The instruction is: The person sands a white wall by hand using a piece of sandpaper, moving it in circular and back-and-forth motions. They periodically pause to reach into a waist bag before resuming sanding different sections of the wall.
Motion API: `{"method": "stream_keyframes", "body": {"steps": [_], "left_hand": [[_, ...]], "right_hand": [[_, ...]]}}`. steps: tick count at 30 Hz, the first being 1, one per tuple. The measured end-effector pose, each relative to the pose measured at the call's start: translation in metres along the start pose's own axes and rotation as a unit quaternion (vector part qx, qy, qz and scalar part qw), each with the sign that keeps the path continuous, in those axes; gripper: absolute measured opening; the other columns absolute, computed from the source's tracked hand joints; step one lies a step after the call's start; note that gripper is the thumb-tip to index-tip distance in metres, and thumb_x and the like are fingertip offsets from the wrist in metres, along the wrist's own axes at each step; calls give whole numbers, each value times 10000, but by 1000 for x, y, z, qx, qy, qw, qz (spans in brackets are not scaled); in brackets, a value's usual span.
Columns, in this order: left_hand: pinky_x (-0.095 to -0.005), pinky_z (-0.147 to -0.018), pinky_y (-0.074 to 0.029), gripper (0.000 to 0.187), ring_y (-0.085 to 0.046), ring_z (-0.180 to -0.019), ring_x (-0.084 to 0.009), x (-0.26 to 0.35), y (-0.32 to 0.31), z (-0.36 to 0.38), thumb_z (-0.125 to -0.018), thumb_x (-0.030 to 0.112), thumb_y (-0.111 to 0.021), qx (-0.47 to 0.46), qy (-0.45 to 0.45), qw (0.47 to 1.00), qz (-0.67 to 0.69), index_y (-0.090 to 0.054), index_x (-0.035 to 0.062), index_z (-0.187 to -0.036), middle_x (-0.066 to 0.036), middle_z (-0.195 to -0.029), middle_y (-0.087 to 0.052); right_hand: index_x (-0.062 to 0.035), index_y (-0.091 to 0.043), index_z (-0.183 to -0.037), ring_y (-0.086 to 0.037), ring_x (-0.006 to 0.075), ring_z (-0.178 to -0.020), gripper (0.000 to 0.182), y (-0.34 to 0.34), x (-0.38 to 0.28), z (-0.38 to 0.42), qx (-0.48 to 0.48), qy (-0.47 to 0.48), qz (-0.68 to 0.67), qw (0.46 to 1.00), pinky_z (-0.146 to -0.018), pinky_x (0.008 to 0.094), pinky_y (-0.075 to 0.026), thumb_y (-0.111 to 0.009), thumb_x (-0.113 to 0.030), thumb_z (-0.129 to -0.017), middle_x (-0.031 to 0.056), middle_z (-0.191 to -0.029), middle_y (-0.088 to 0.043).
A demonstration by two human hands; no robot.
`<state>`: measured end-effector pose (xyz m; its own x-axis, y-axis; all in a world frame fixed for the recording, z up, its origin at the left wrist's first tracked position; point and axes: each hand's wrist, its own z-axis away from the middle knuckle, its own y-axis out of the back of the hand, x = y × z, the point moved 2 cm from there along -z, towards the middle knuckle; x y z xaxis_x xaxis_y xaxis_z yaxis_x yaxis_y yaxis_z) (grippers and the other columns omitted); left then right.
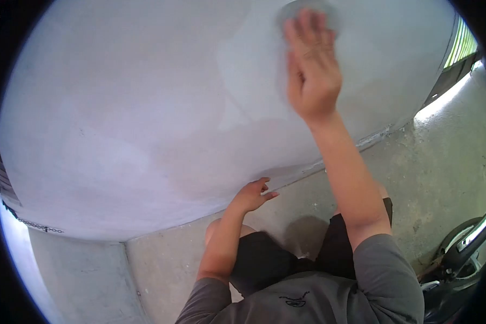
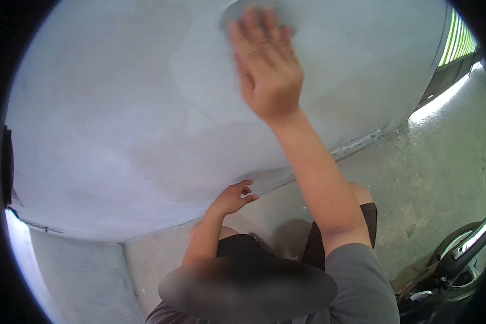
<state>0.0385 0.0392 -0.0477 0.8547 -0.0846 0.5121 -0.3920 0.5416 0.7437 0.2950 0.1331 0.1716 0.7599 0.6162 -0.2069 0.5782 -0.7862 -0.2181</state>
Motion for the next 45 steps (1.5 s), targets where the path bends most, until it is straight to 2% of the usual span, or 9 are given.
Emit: {"method": "stream_keyframes", "body": {"steps": [6,8,13,17,25,31,36,42,45], "left_hand": [[-418,-960,-511,722,-649,-1101,-355,9,1,6,-889,505,-698,-9,-30,999,13,-501,37,-1403,-215,-1166,-680],[-417,-961,-511,718,-649,-1099,-354,11,0,10,-890,501,-698,-16,-35,999,22,-502,39,-1403,-214,-1166,-679],[-414,-939,-520,655,-666,-1070,-331,2,8,11,-901,440,-707,34,13,999,-28,-524,39,-1385,-197,-1122,-698],[-413,-945,-516,665,-660,-1081,-326,5,1,15,-896,454,-713,21,-32,999,-5,-526,41,-1382,-204,-1129,-692],[-416,-932,-520,719,-664,-1056,-339,-8,-3,3,-886,494,-712,-52,19,994,-96,-509,26,-1392,-208,-1125,-694],[-412,-944,-512,708,-652,-1082,-341,-6,1,10,-895,486,-700,-44,30,998,-31,-502,29,-1399,-210,-1142,-687],[-409,-919,-526,687,-674,-1036,-328,-3,3,7,-895,483,-701,-16,8,999,-39,-525,26,-1377,-191,-1094,-704],[-421,-939,-513,702,-660,-1077,-345,3,5,9,-897,513,-686,-7,1,1000,14,-521,31,-1380,-202,-1143,-690],[-421,-934,-517,686,-664,-1075,-337,-3,0,0,-898,497,-691,-10,1,1000,5,-528,27,-1370,-198,-1140,-692]], "right_hand": [[27,-594,-1333,-459,360,-1379,338,6,28,-14,16,-18,9,1000,-1161,483,-348,-488,-78,-1029,173,-1418,-561],[-122,-675,-1276,-546,311,-1320,360,-1,28,-5,68,-15,24,997,-1112,463,-407,-625,-109,-920,97,-1355,-631],[-61,-639,-1313,-519,362,-1334,390,-3,-26,2,-96,60,-36,993,-1118,494,-391,-604,-88,-925,139,-1396,-592],[-17,-614,-1337,-455,401,-1379,406,6,25,-19,16,-29,20,999,-1148,485,-345,-576,-48,-934,199,-1433,-543],[-46,-604,-1361,-473,369,-1376,430,-7,-29,3,-116,53,-48,991,-1142,474,-363,-572,-55,-933,147,-1462,-532],[-19,-607,-1344,-480,364,-1371,405,4,24,-11,44,-33,32,998,-1149,477,-356,-567,-69,-944,179,-1447,-538],[-33,-620,-1334,-481,369,-1369,399,-9,-43,15,-141,102,-80,982,-1149,481,-352,-568,-74,-941,161,-1434,-555],[-21,-595,-1359,-448,376,-1393,433,0,3,-6,0,-33,-22,999,-1163,486,-324,-568,-41,-928,166,-1455,-533],[-65,-619,-1347,-454,348,-1398,404,-15,-43,31,-114,20,-73,991,-1174,504,-302,-582,-104,-947,164,-1474,-515]]}}
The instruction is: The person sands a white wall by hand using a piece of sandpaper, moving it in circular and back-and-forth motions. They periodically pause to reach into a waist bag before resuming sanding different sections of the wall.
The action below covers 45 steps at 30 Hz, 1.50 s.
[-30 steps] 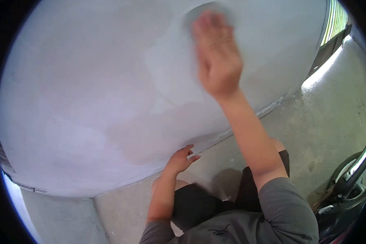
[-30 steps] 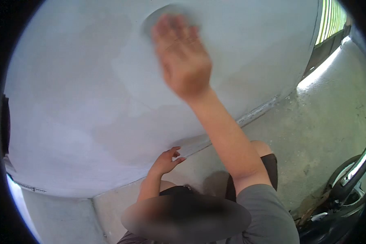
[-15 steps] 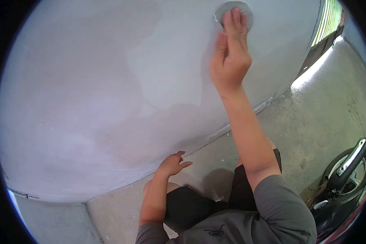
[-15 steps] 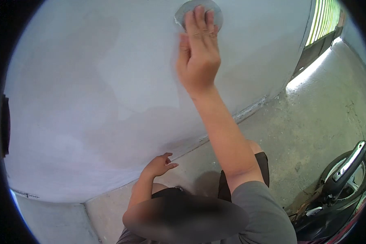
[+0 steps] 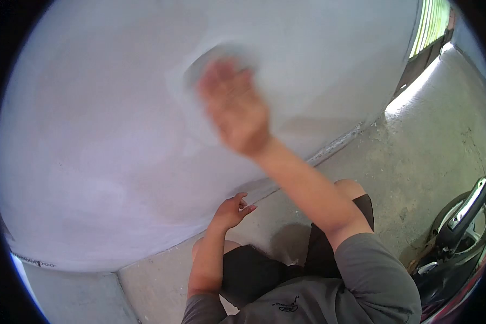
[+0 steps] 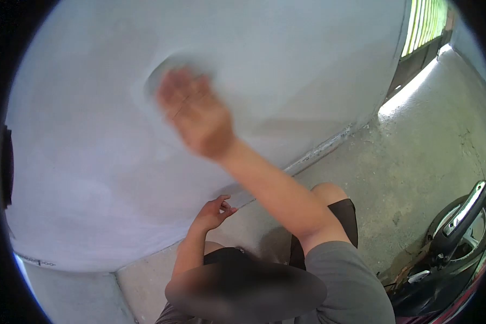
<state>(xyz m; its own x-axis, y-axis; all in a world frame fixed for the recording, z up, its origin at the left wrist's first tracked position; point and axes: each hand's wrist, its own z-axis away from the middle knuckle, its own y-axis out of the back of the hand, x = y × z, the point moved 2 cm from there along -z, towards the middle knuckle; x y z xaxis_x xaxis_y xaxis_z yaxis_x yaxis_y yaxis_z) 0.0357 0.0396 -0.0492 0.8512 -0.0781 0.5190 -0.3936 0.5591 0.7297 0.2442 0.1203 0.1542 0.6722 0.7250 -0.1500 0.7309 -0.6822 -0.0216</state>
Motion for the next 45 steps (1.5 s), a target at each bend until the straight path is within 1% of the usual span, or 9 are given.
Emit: {"method": "stream_keyframes", "body": {"steps": [5,11,14,17,22,25,34,40,45], "left_hand": [[-398,-872,-533,616,-690,-980,-284,3,-5,-2,-897,374,-735,-1,-7,999,-40,-542,-4,-1343,-152,-1010,-724],[-401,-865,-533,603,-689,-968,-289,-1,1,9,-897,360,-736,20,-25,999,-7,-546,0,-1341,-166,-1013,-721],[-432,-896,-530,655,-678,-1032,-359,-1,5,4,-892,431,-723,8,-11,1000,-12,-535,5,-1353,-235,-1097,-697],[-429,-899,-529,658,-678,-1036,-359,4,4,1,-889,418,-731,17,2,1000,-11,-531,4,-1359,-234,-1107,-695],[-423,-910,-525,675,-674,-1048,-361,10,1,0,-886,450,-721,-1,20,1000,-10,-533,10,-1362,-237,-1116,-691],[-426,-912,-524,673,-672,-1053,-362,6,1,1,-888,456,-715,-3,17,1000,-20,-535,12,-1361,-239,-1118,-690],[-432,-901,-528,677,-673,-1043,-377,-1,5,-4,-880,436,-731,9,11,1000,-20,-533,-4,-1355,-249,-1126,-685],[-423,-901,-530,683,-678,-1039,-359,10,-2,-12,-884,419,-728,-8,-7,999,-36,-518,-12,-1370,-232,-1109,-694],[-412,-897,-531,679,-682,-1009,-342,6,-3,-8,-884,418,-730,-12,11,999,-42,-522,-12,-1366,-221,-1095,-699]], "right_hand": [[-112,-671,-1284,-523,277,-1350,353,1,0,-7,-21,78,1,997,-1161,456,-346,-601,-140,-939,94,-1375,-620],[-32,-609,-1334,-479,352,-1367,367,68,105,-36,192,-153,54,968,-1149,459,-360,-532,-79,-978,197,-1408,-560],[-3,-598,-1340,-437,244,-1411,335,82,121,-31,267,-281,-20,922,-1139,341,-362,-475,-96,-1042,169,-1431,-558],[-43,-621,-1319,-477,348,-1369,358,63,93,-42,204,-150,16,967,-1136,446,-384,-565,-98,-969,186,-1407,-565],[-67,-647,-1298,-517,317,-1342,372,35,41,-41,55,19,46,997,-1110,462,-414,-590,-97,-931,152,-1384,-596],[-53,-647,-1290,-550,323,-1306,349,53,92,-34,140,-6,110,984,-1087,431,-436,-565,-106,-956,155,-1353,-619],[33,-628,-1281,-566,329,-1288,356,129,200,24,353,-515,0,781,-1074,338,-424,-492,-172,-1024,228,-1342,-609],[31,-585,-1332,-514,329,-1337,365,86,119,-31,212,-185,122,952,-1106,382,-413,-509,-136,-1017,214,-1395,-564],[-11,-531,-1406,-450,328,-1386,402,63,111,-36,141,-14,119,983,-1132,394,-410,-531,-121,-1019,176,-1484,-481]]}}
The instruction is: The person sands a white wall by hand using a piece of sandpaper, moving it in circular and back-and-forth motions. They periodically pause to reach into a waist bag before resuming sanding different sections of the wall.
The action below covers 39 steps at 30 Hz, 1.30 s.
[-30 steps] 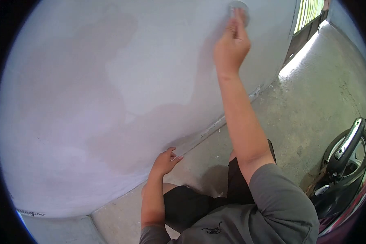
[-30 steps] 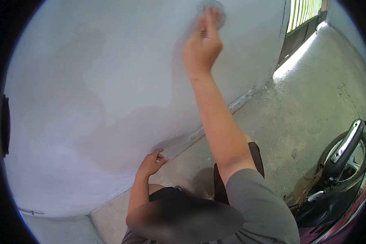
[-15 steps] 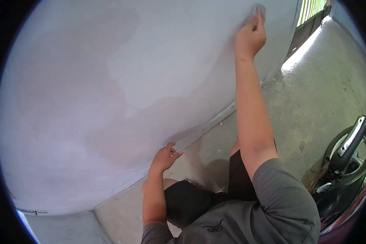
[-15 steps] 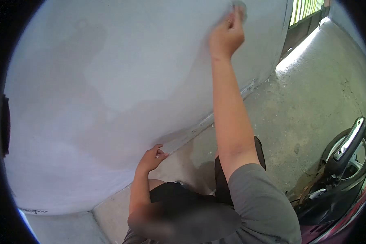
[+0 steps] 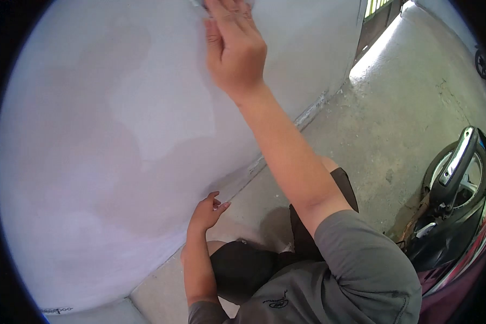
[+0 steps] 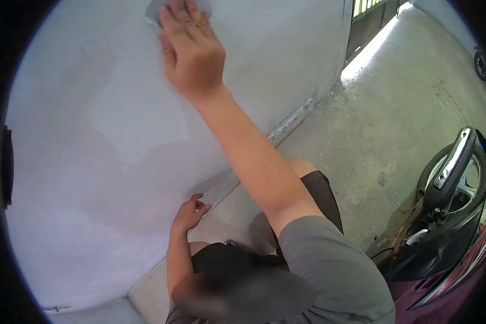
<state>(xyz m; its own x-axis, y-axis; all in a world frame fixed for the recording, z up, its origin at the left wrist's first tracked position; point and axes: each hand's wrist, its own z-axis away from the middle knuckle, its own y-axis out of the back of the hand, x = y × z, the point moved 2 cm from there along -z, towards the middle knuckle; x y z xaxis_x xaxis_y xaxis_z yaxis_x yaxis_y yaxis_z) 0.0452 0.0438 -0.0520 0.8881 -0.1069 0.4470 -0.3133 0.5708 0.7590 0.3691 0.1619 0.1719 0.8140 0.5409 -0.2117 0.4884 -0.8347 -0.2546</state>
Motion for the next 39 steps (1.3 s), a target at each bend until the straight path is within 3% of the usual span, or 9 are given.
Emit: {"method": "stream_keyframes", "body": {"steps": [2,7,12,15,19,21,28,35,39], "left_hand": [[-410,-895,-531,680,-683,-996,-338,-1,2,2,-883,418,-732,5,-2,1000,6,-523,-14,-1365,-219,-1091,-699],[-407,-883,-531,673,-684,-971,-326,-4,5,7,-883,412,-735,21,7,1000,8,-528,-9,-1364,-206,-1063,-702],[-407,-870,-532,671,-683,-956,-323,-3,1,3,-884,417,-734,22,-17,1000,-1,-529,-8,-1362,-203,-1036,-700],[-401,-862,-534,662,-684,-945,-317,0,1,1,-887,406,-734,15,-15,1000,-3,-529,-9,-1360,-202,-1030,-699],[-386,-839,-529,604,-680,-902,-302,-2,-4,-1,-890,367,-744,31,-7,1000,0,-553,-2,-1328,-177,-979,-712],[-386,-837,-529,600,-680,-902,-302,0,-4,-1,-892,367,-742,26,-6,1000,-5,-554,-3,-1325,-177,-979,-711],[-385,-830,-538,633,-693,-889,-295,-4,-5,3,-890,366,-737,13,15,1000,-13,-537,-29,-1342,-181,-949,-712],[-379,-814,-525,602,-672,-872,-275,-6,-7,-4,-893,382,-737,17,14,1000,-16,-566,-9,-1318,-169,-923,-701],[-395,-829,-534,649,-693,-901,-312,-4,-13,-14,-887,393,-736,-10,12,999,-32,-540,-37,-1333,-182,-938,-711]], "right_hand": [[-4,-533,-1401,-443,343,-1387,403,2,33,13,61,110,155,980,-1128,391,-414,-539,-115,-1014,179,-1489,-474],[52,-622,-1278,-630,294,-1170,381,51,96,24,135,-444,36,885,-990,347,-461,-478,-199,-1030,205,-1266,-662],[42,-636,-1266,-638,226,-1038,415,77,156,67,203,-571,36,794,-921,329,-478,-457,-261,-1046,118,-1139,-696],[47,-641,-1250,-643,229,-1028,419,75,163,65,277,-601,-83,745,-901,333,-489,-466,-273,-1043,114,-1141,-697],[38,-660,-1215,-679,295,-1035,395,63,67,-19,61,-411,2,910,-917,358,-505,-466,-251,-1029,171,-1132,-720],[17,-537,-1391,-461,336,-1376,390,33,48,-15,-11,-206,100,973,-1119,384,-417,-513,-113,-1024,193,-1447,-517],[4,-667,-1229,-672,344,-1087,359,55,131,35,152,-288,142,935,-940,373,-500,-480,-217,-1017,207,-1149,-709],[-9,-668,-1225,-626,379,-1164,341,120,231,124,103,-598,93,789,-1004,418,-476,-479,-185,-1002,217,-1232,-666],[-14,-669,-1227,-625,388,-1166,334,99,202,72,83,-452,175,871,-1000,410,-481,-493,-184,-1000,228,-1243,-656]]}}
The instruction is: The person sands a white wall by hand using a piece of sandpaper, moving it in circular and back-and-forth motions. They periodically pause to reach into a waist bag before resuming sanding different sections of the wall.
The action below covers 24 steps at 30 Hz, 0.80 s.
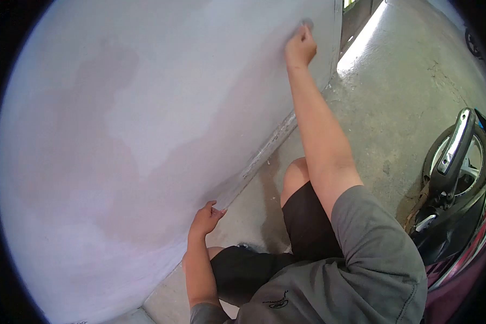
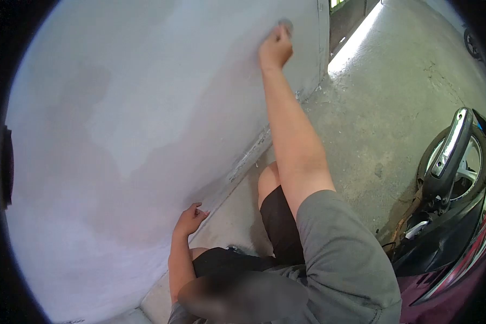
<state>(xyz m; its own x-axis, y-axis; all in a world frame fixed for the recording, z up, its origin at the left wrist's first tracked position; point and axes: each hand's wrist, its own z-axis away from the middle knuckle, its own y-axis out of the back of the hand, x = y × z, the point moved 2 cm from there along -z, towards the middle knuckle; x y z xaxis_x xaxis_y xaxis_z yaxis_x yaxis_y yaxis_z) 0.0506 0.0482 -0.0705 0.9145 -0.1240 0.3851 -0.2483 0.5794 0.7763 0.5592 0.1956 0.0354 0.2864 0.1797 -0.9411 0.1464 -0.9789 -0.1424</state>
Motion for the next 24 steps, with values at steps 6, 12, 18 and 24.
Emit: {"method": "stream_keyframes", "body": {"steps": [6,12,18,24], "left_hand": [[-402,-841,-535,664,-692,-922,-319,0,-9,-9,-886,431,-728,-20,-1,999,-25,-544,-23,-1333,-185,-959,-710],[-406,-851,-536,668,-691,-947,-333,-1,-11,-11,-885,446,-724,-24,-3,999,-27,-545,-14,-1336,-193,-981,-713],[-419,-866,-533,688,-689,-975,-346,-2,-12,-14,-877,456,-726,-31,-4,999,-23,-538,-12,-1345,-200,-1009,-715],[-421,-863,-533,680,-690,-965,-347,1,-8,-10,-879,448,-725,-30,3,999,-23,-540,-10,-1346,-197,-1012,-716]], "right_hand": [[-27,-622,-1310,-591,331,-1223,348,2,-37,-4,-62,87,-41,993,-1027,364,-466,-483,-178,-1029,208,-1295,-622],[-39,-688,-1205,-680,356,-1056,322,11,32,5,28,-27,17,999,-924,402,-513,-496,-210,-1010,191,-1127,-714],[-34,-706,-1147,-698,348,-979,320,4,-37,-2,9,45,-35,998,-872,408,-521,-491,-232,-1018,181,-1051,-731],[-19,-705,-1121,-695,359,-940,301,4,19,12,66,68,-18,995,-843,405,-518,-499,-210,-1011,185,-1003,-732]]}}
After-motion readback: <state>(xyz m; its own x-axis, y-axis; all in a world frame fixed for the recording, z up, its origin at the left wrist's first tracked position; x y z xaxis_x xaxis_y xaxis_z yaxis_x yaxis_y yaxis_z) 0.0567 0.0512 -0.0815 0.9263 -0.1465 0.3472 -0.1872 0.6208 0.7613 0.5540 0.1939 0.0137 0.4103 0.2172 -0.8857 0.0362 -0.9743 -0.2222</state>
